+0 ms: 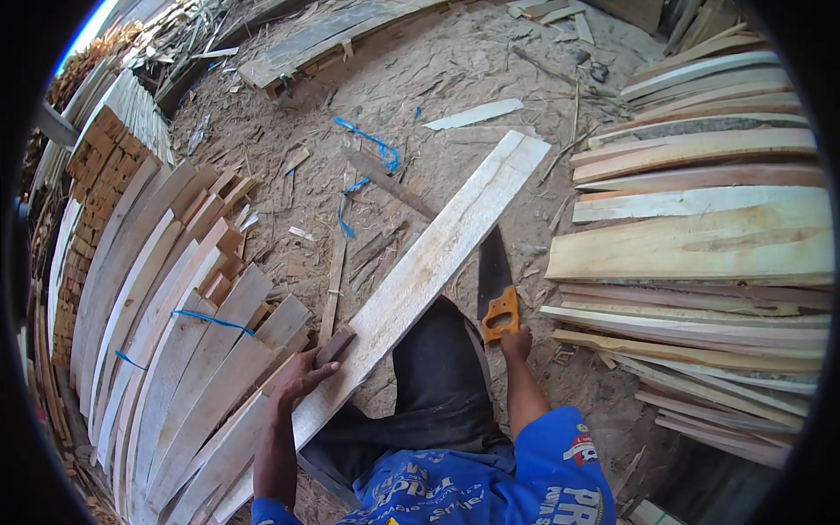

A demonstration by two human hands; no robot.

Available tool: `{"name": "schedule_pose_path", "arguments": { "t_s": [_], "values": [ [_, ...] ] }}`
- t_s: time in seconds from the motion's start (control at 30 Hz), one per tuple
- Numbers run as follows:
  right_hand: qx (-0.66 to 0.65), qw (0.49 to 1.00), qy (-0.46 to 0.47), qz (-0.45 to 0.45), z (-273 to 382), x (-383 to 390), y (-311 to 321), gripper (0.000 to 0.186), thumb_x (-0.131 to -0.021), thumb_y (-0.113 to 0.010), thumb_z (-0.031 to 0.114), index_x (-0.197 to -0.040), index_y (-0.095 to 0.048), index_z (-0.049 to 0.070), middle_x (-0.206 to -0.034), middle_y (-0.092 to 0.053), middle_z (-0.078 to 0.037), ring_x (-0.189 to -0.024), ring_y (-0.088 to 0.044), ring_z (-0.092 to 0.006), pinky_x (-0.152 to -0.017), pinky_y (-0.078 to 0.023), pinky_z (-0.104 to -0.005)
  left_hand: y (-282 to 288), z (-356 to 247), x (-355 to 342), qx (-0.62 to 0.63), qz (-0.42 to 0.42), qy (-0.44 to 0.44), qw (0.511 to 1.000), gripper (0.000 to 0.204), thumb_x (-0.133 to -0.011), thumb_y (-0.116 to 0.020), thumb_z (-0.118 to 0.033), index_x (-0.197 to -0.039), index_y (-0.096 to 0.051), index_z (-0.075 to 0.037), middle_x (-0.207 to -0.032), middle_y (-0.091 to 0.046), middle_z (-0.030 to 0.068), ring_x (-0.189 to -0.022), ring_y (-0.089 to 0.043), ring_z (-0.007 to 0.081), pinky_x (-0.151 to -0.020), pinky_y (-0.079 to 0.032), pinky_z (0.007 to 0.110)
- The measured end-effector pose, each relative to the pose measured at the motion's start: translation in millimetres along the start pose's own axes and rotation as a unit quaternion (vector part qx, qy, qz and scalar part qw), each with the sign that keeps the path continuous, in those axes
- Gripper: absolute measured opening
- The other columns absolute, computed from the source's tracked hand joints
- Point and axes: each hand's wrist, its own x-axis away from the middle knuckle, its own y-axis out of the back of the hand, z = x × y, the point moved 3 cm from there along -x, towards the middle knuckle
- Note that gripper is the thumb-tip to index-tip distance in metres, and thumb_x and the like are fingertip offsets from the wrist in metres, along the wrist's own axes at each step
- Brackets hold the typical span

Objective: The person saws through several long wooden planks using a hand saw, holding each plank steady by hand or with their foot while cutting.

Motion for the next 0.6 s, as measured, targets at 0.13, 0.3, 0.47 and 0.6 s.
{"name": "schedule_pose_path", "arguments": {
  "t_s": [0.13,0.3,0.47,0.6],
  "values": [
    [-0.045,0.981,-0.188,0.020,16,0,-21,0.066,-0.076,-0.071,0.039,-0.127,-0.046,0.006,-0.127,-0.044,-0.022,-0.114,-0.050,-0.0388,-0.095,-0.045,-0.0452,-1,-40,-35,0.046,0.068,-0.010,0.997,0.070,-0.070,-0.074,-0.056,-0.111,-0.061,-0.001,-0.099,-0.066,0.0150,-0.093,-0.061,0.0248,-0.082,-0.046,0.036],
    [0.096,0.970,-0.220,0.030,51,0,-19,0.065,-0.077,-0.068,0.043,-0.129,-0.048,0.009,-0.127,-0.045,-0.017,-0.117,-0.049,-0.0363,-0.097,-0.045,-0.0435,6,-22,-48,0.013,0.175,0.062,0.983,0.079,-0.064,-0.075,-0.063,-0.105,-0.064,0.004,-0.101,-0.064,0.0138,-0.097,-0.059,0.0250,-0.087,-0.042,0.034],
    [0.075,0.986,-0.051,0.142,6,-51,-66,0.048,-0.077,-0.066,0.021,-0.120,-0.055,0.004,-0.111,-0.059,-0.018,-0.101,-0.060,-0.0310,-0.084,-0.052,-0.0391,3,-28,-48,-0.096,0.168,0.051,0.980,0.085,-0.062,-0.073,-0.068,-0.103,-0.064,0.006,-0.093,-0.065,0.0223,-0.093,-0.062,0.0338,-0.080,-0.046,0.038],
    [-0.283,0.920,-0.010,0.271,34,-1,-5,0.037,-0.074,-0.062,0.012,-0.107,-0.057,-0.001,-0.089,-0.062,-0.012,-0.085,-0.061,-0.0269,-0.071,-0.051,-0.0393,14,-22,-49,-0.048,0.058,-0.056,0.996,0.088,-0.060,-0.069,-0.074,-0.098,-0.065,0.006,-0.090,-0.066,0.0260,-0.088,-0.064,0.0372,-0.079,-0.048,0.043]
  ]
}}
